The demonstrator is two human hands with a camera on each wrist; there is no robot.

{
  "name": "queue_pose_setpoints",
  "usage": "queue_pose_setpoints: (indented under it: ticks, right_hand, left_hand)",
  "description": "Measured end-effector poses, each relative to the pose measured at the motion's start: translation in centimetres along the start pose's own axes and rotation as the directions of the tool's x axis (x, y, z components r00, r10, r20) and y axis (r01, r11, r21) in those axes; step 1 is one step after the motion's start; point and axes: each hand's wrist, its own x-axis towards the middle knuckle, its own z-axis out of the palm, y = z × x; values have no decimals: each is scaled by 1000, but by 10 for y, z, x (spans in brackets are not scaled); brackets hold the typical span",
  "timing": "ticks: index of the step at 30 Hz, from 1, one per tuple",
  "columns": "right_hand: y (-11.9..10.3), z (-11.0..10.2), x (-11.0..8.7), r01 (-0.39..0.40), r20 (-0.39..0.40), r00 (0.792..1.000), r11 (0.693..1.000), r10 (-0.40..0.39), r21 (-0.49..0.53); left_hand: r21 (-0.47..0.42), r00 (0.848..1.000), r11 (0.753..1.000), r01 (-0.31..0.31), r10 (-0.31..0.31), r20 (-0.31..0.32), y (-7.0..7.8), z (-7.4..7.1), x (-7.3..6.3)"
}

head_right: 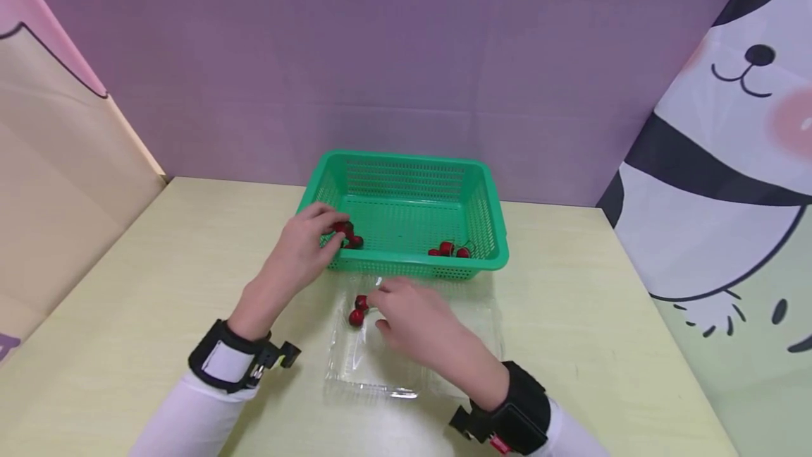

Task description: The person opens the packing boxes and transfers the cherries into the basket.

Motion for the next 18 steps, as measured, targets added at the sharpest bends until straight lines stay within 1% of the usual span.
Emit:
queue_pose_setpoints:
  ticks: [5, 9, 14, 18]
  right_hand:
    - [-4, 1, 7, -11, 80, 997, 1000, 11, 2]
    - [-6, 2, 14, -18, 123, 992, 1000, 17, 13]
    - [-9, 3, 18, 15, 160, 987, 1000, -11, -22]
    - [-10, 2, 21, 50, 172, 984, 997, -41, -51]
  left_hand:
    - [5, 999, 999, 32, -32, 20, -1, 0, 0]
    - [13, 999, 999, 43, -43, 32, -2, 0, 0]
    - [12, 999, 999, 36, -36, 29, -1, 0, 0]
    - [10, 999, 999, 45, -45, 29, -2, 0, -1]
